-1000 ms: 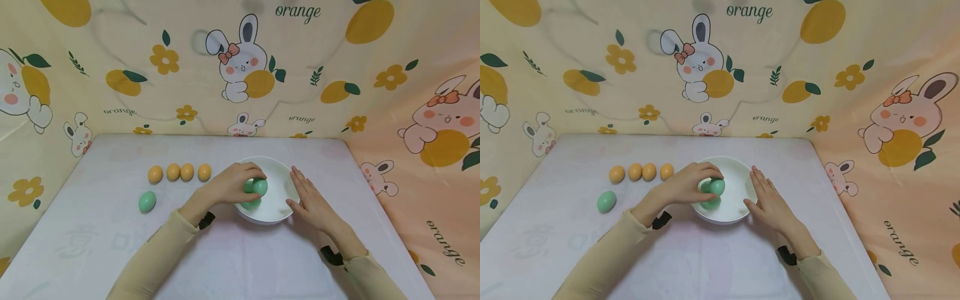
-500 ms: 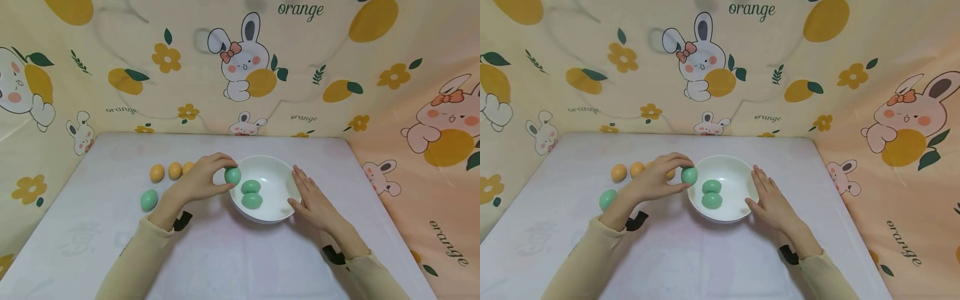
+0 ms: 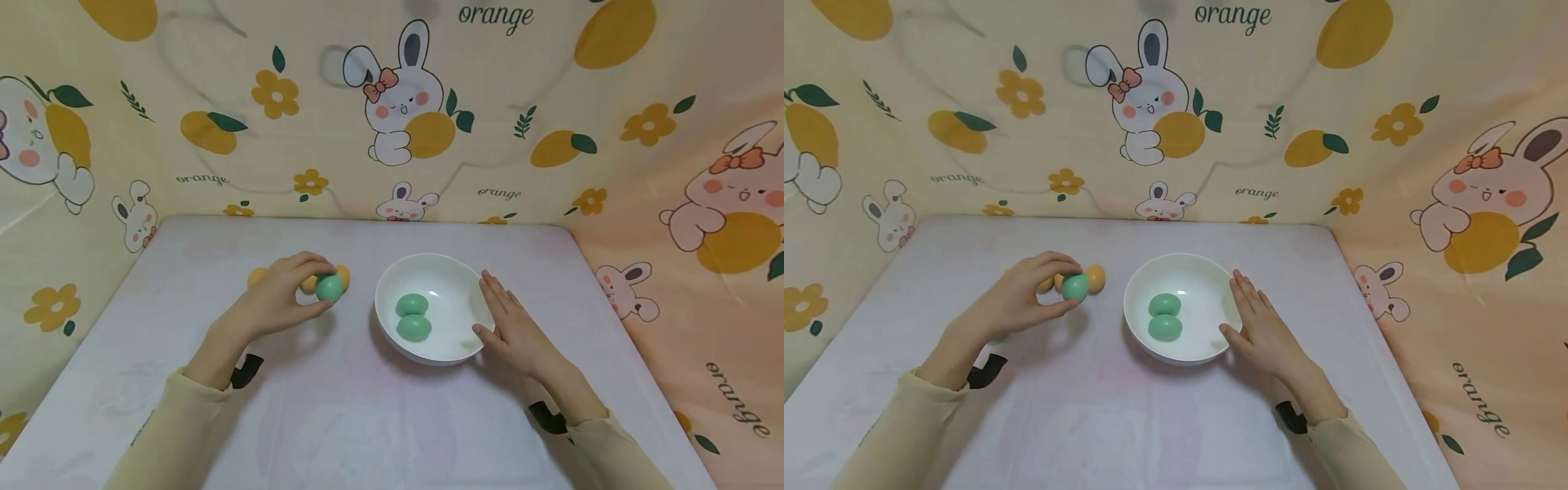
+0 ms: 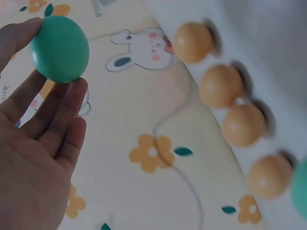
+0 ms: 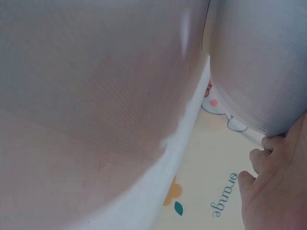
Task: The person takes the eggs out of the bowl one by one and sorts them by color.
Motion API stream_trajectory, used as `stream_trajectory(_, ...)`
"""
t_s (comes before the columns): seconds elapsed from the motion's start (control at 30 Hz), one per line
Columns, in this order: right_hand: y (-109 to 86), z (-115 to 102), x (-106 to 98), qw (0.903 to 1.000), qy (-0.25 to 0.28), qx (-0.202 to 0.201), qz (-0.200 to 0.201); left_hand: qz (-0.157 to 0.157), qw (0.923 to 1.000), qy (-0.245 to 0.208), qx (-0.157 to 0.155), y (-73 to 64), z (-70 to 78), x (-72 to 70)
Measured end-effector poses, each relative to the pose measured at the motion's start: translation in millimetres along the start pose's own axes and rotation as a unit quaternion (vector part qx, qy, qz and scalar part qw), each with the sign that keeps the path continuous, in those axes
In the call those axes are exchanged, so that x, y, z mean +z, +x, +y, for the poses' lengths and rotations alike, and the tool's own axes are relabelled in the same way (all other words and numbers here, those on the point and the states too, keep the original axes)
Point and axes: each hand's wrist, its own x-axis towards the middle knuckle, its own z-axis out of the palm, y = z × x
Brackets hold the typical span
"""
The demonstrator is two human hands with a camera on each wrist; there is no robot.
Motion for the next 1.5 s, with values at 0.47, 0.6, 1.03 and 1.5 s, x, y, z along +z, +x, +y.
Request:
stream_trajectory(0.47,-0.9,0,-1,1.0000,0.002,0.004,-0.001,-0.056,0.9953,0.059,-0.051,-35.4,-26.9,-17.7)
stream_trajectory(0.6,-0.7,0,-1,1.0000,0.003,0.001,0.001,-0.085,0.9907,0.078,-0.072,-43.6,-32.4,-16.8)
stream_trajectory(1.03,-0.4,-1,-1,1.0000,0.006,0.001,0.004,-0.135,0.9827,0.087,-0.092,-60.5,-53.3,-10.3)
stream_trajectory(1.5,0.1,0,-1,1.0000,0.003,-0.005,0.006,-0.138,0.9818,0.098,-0.085,-70.6,-62.5,-8.1)
